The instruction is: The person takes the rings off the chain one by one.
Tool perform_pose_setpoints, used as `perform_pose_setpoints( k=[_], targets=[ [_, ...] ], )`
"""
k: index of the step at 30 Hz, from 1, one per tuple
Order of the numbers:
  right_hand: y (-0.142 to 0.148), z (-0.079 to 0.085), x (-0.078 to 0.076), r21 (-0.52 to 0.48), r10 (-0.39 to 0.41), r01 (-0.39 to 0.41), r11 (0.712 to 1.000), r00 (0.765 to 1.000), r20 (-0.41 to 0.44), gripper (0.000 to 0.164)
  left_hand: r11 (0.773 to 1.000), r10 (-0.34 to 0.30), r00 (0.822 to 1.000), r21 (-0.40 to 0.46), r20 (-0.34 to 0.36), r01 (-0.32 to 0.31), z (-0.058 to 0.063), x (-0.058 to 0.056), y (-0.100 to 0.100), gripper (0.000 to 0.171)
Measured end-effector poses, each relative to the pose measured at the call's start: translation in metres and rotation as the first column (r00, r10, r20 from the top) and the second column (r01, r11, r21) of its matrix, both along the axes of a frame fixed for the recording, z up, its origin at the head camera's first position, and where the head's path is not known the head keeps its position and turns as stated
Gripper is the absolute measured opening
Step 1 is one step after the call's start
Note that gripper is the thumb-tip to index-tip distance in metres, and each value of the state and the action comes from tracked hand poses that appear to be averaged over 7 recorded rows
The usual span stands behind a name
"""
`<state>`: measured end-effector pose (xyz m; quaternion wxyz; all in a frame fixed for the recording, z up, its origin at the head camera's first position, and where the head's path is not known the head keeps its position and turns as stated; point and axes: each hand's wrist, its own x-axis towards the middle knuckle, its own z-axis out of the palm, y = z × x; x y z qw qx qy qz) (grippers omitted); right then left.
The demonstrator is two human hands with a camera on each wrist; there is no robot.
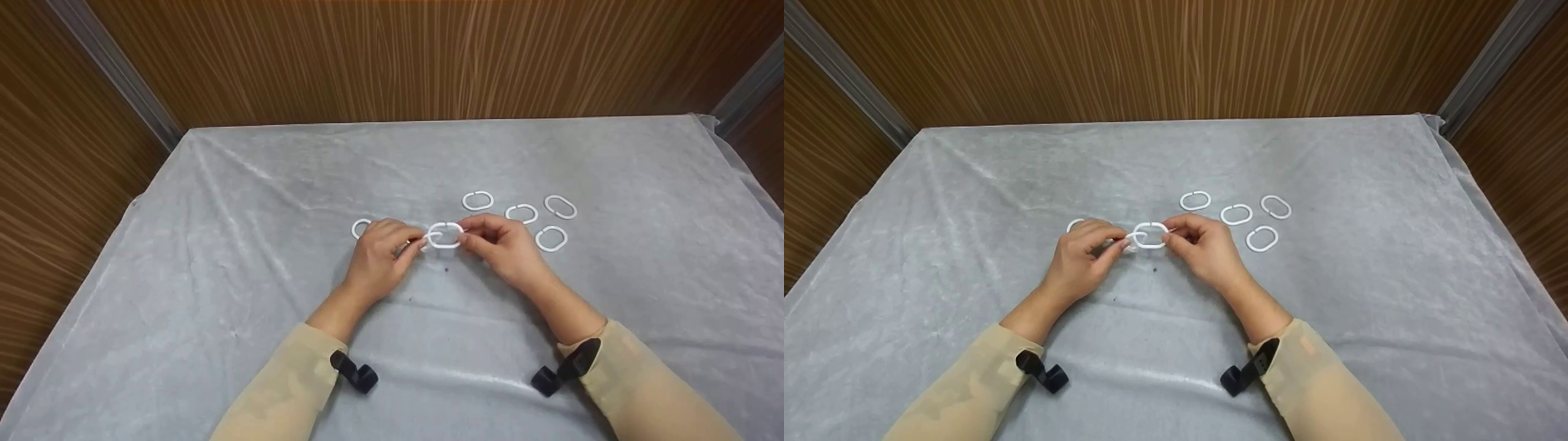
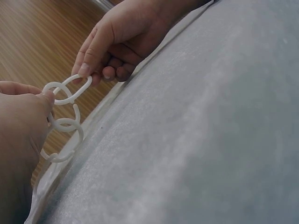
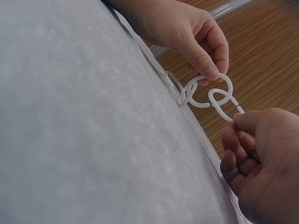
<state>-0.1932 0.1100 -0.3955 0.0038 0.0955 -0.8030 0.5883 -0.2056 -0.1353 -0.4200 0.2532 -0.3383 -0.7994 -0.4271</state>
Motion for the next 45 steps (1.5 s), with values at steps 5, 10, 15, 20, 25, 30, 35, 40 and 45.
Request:
perform_pose_setpoints(
  k=[5, 10, 15, 20, 25, 30, 35, 40, 45],
  targets=[
    [0.0001, 0.0001, 0.0001, 0.007, 0.002, -0.002, 1.000, 1.000, 0.012, 0.019, 1.000, 0.004, 1.000, 0.004, 0.001, -0.004, -0.0003, 0.0001, 0.0003, 0.008],
    [0.0000, 0.0003, -0.0001, 0.005, 0.015, -0.015, 1.000, 0.999, 0.042, 0.020, 1.000, 0.013, 1.000, 0.012, 0.003, -0.013, -0.0006, 0.0007, 0.0003, 0.007],
    [0.0006, 0.0004, 0.0004, 0.018, 0.023, -0.024, 1.000, 0.999, 0.047, 0.018, 1.000, 0.009, 1.000, 0.017, 0.003, -0.009, 0.0003, 0.0009, 0.0004, 0.006],
    [0.0009, 0.0009, 0.0010, 0.026, 0.026, -0.027, 0.999, 0.998, 0.049, 0.017, 1.000, 0.007, 1.000, 0.013, -0.003, -0.007, 0.0011, 0.0006, 0.0001, 0.006],
    [0.0013, 0.0009, 0.0010, 0.036, 0.028, -0.030, 0.999, 0.998, 0.053, 0.016, 1.000, 0.008, 1.000, 0.013, -0.007, -0.008, 0.0009, 0.0003, 0.0001, 0.006],
    [0.0009, 0.0009, 0.0005, 0.041, 0.034, -0.036, 0.999, 0.998, 0.055, 0.016, 1.000, 0.009, 1.000, 0.021, -0.007, -0.009, 0.0012, 0.0002, -0.0003, 0.006],
    [0.0003, 0.0008, 0.0005, 0.017, 0.045, -0.047, 0.999, 0.997, 0.066, 0.016, 1.000, 0.010, 1.000, 0.026, -0.013, -0.010, 0.0012, 0.0000, -0.0006, 0.007],
    [-0.0005, 0.0015, 0.0011, 0.010, 0.062, -0.062, 0.998, 0.996, 0.061, 0.016, 1.000, 0.008, 1.000, 0.029, -0.018, -0.007, 0.0011, 0.0000, -0.0006, 0.006],
    [-0.0007, 0.0017, 0.0019, 0.012, 0.072, -0.073, 0.997, 0.996, 0.057, 0.016, 0.999, 0.006, 1.000, 0.043, -0.014, -0.006, 0.0009, -0.0001, 0.0002, 0.005]
  ],
)
